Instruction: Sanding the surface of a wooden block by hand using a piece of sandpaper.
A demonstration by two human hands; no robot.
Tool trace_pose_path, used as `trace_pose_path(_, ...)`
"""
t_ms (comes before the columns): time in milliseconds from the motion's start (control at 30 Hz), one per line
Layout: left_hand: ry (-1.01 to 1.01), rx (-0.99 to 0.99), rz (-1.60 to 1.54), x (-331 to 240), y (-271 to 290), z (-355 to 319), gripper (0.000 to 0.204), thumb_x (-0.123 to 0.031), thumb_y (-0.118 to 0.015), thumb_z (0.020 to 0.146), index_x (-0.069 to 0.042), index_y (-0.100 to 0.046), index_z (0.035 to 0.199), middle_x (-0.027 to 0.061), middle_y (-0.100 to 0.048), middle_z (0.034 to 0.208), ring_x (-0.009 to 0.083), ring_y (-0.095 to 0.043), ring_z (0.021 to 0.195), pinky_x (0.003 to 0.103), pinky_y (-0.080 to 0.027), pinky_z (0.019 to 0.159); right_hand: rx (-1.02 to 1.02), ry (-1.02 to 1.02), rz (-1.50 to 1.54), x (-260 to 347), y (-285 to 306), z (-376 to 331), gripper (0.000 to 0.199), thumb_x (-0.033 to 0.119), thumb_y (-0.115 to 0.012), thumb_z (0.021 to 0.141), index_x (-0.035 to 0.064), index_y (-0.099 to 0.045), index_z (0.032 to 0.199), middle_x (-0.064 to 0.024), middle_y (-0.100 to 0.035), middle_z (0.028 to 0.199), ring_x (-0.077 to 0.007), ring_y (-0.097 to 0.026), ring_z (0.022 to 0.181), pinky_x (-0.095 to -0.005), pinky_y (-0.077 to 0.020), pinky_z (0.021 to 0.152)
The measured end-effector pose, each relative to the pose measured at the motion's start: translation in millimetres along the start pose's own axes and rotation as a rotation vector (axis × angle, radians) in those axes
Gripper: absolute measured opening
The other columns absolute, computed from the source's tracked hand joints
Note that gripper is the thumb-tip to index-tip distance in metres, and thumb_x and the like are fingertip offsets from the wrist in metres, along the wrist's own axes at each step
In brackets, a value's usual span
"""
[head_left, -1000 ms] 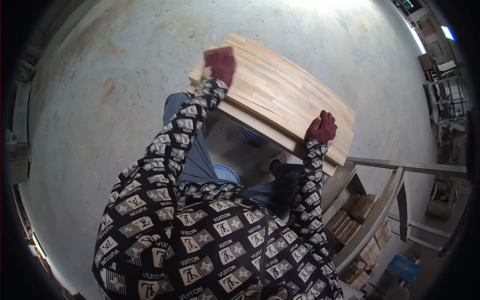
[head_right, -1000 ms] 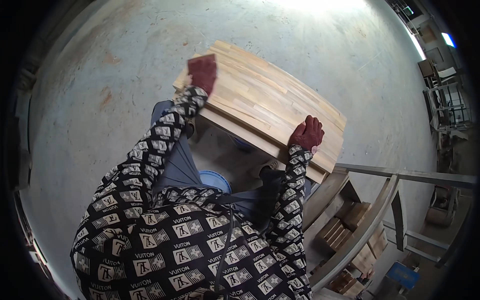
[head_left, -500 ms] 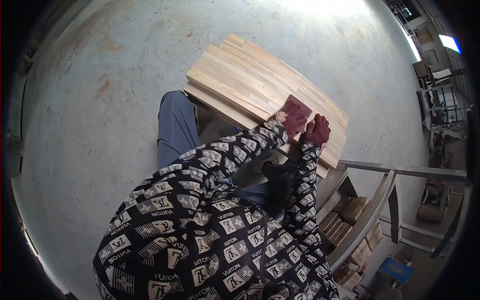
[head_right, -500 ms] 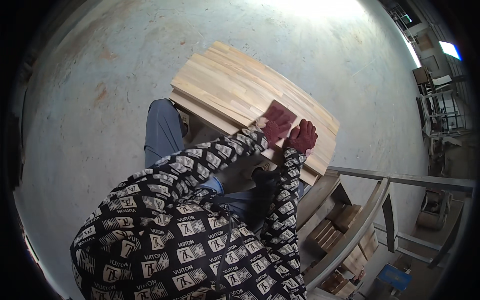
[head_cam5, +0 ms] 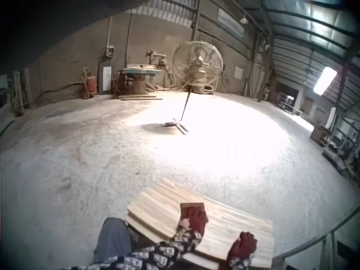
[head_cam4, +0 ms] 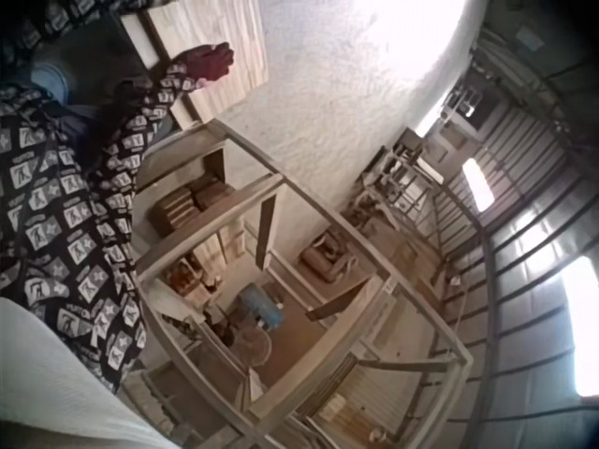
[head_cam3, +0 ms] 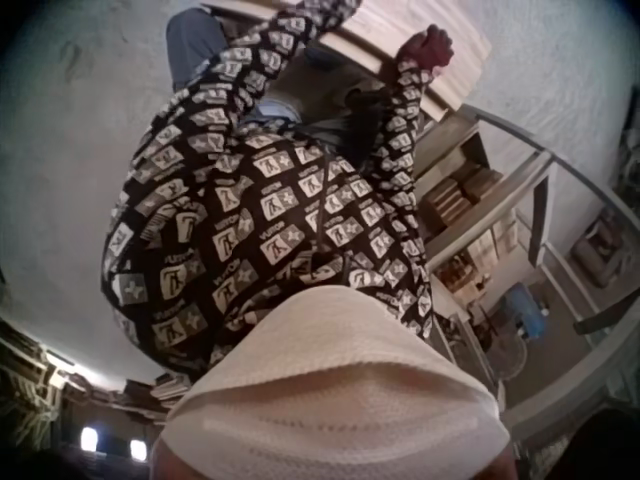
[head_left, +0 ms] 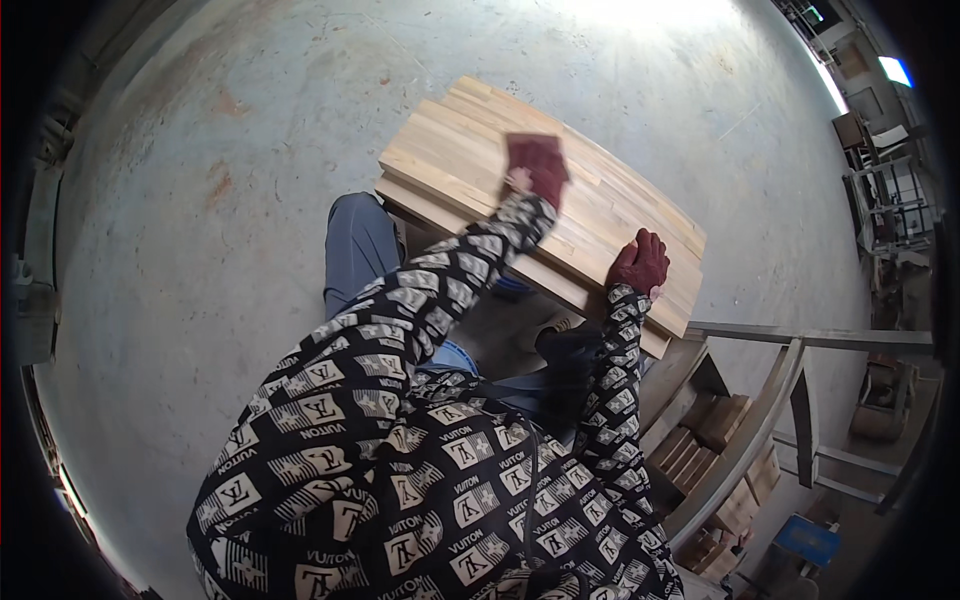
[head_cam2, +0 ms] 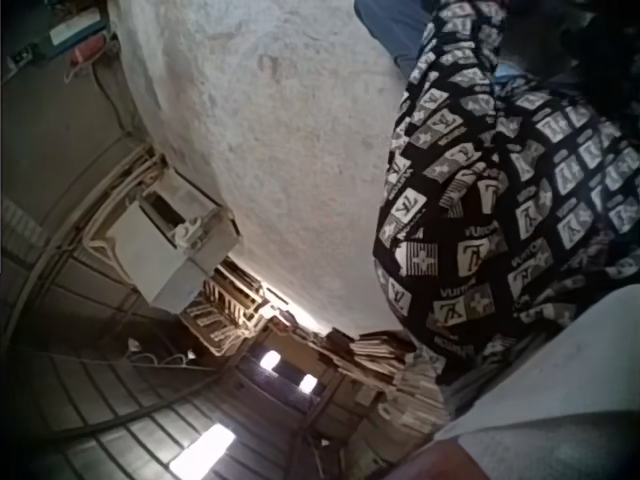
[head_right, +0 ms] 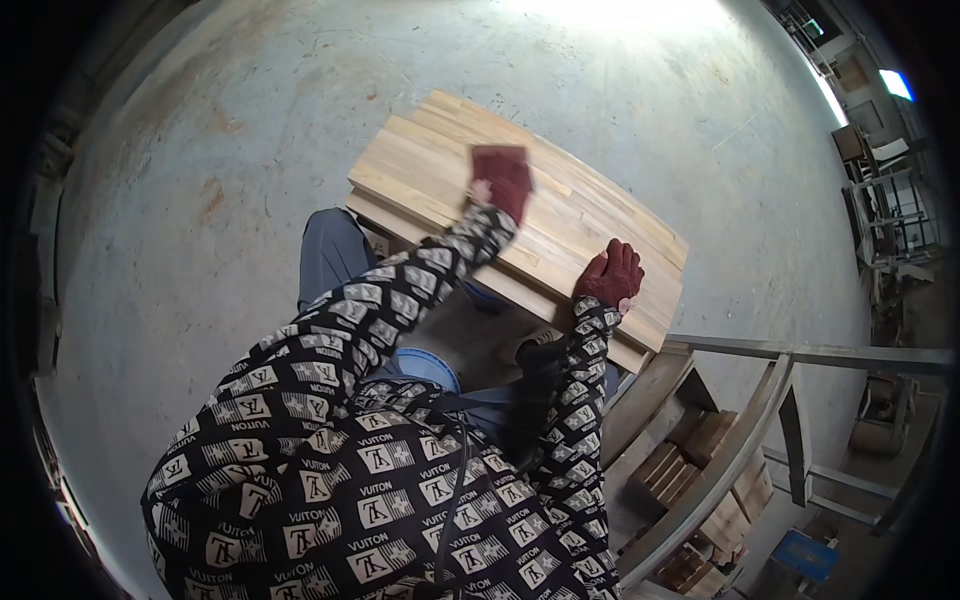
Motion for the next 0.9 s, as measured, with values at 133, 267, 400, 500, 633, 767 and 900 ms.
trace_pose_path(133,-0.446,-0.04,-0.518,-138.7,72.3,-43.2,0.035,-0.031,-0.042,0.098,-0.02,-0.062,0.125,0.0081,-0.057,0.14,0.0274,-0.045,0.136,0.046,-0.029,0.119,0.092,-0.044,-0.045,-19.6,-2.6,-10.9,0.021,0.015,-0.052,0.085,0.0042,-0.06,0.101,-0.0148,-0.06,0.1,-0.035,-0.057,0.099,-0.0477,-0.0432,0.085)
trace_pose_path(267,-0.449,0.039,-0.489,-83.7,31.1,-26.3,0.037,-0.035,-0.053,0.091,-0.016,-0.063,0.122,0.0106,-0.054,0.141,0.033,-0.044,0.135,0.056,-0.028,0.115,0.092,-0.047,-0.014,-7.4,-2.5,-8.2,0.021,0.013,-0.051,0.084,0.0039,-0.06,0.101,-0.0144,-0.06,0.099,-0.0348,-0.057,0.098,-0.0473,-0.0436,0.085)
trace_pose_path(400,-0.092,-0.016,-0.111,101.2,24.0,21.4,0.04,-0.034,-0.058,0.089,-0.014,-0.062,0.123,0.0129,-0.055,0.137,0.0355,-0.046,0.131,0.056,-0.03,0.114,0.078,-0.029,-0.016,-5.5,-6.9,-3.2,0.022,0.011,-0.053,0.083,0.0033,-0.061,0.101,-0.0143,-0.061,0.098,-0.0345,-0.057,0.097,-0.0476,-0.0441,0.086)
trace_pose_path(500,0.097,0.061,-0.077,154.4,78.0,39.1,0.042,-0.033,-0.061,0.087,-0.013,-0.061,0.124,0.0146,-0.056,0.134,0.0374,-0.047,0.129,0.055,-0.031,0.113,0.012,-0.066,-0.05,-27.6,5.5,-11.5,0.023,0.011,-0.053,0.083,0.0032,-0.062,0.103,-0.0143,-0.062,0.099,-0.0345,-0.057,0.097,-0.0472,-0.0442,0.086)
trace_pose_path(633,0.32,-0.18,0.003,162.2,73.9,9.4,0.032,-0.025,-0.054,0.093,-0.01,-0.06,0.12,0.0172,-0.056,0.127,0.0398,-0.048,0.125,0.057,-0.037,0.107,0.041,-0.031,-0.005,-4.4,0.2,0.0,0.022,0.01,-0.053,0.085,0.0032,-0.061,0.103,-0.0141,-0.061,0.099,-0.0342,-0.057,0.097,-0.047,-0.0439,0.086)
trace_pose_path(767,-0.094,0.007,-0.261,-27.5,44.5,-57.7,0.036,-0.026,-0.05,0.094,-0.013,-0.058,0.127,0.0164,-0.053,0.137,0.0395,-0.042,0.134,0.056,-0.032,0.114,0.111,-0.063,-0.057,-12.7,-1.0,-6.6,0.021,0.012,-0.052,0.085,0.0043,-0.061,0.102,-0.0137,-0.061,0.099,-0.0343,-0.057,0.098,-0.0471,-0.0443,0.086)
trace_pose_path(900,-0.321,0.144,-0.725,-112.3,57.5,-88.1,0.041,-0.028,-0.047,0.095,-0.017,-0.057,0.133,0.0145,-0.05,0.146,0.0391,-0.038,0.142,0.055,-0.027,0.12,0.085,-0.026,-0.035,-7.4,-2.4,-8.3,0.02,0.013,-0.052,0.084,0.0047,-0.059,0.1,-0.0139,-0.06,0.097,-0.0349,-0.057,0.097,-0.0475,-0.044,0.085)
Point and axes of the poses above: each hand's wrist, its own z-axis towards the middle knuckle, its own y-axis out of the back of the hand, x = y × z, the point moved 6 cm from there along z, towards the middle knuckle
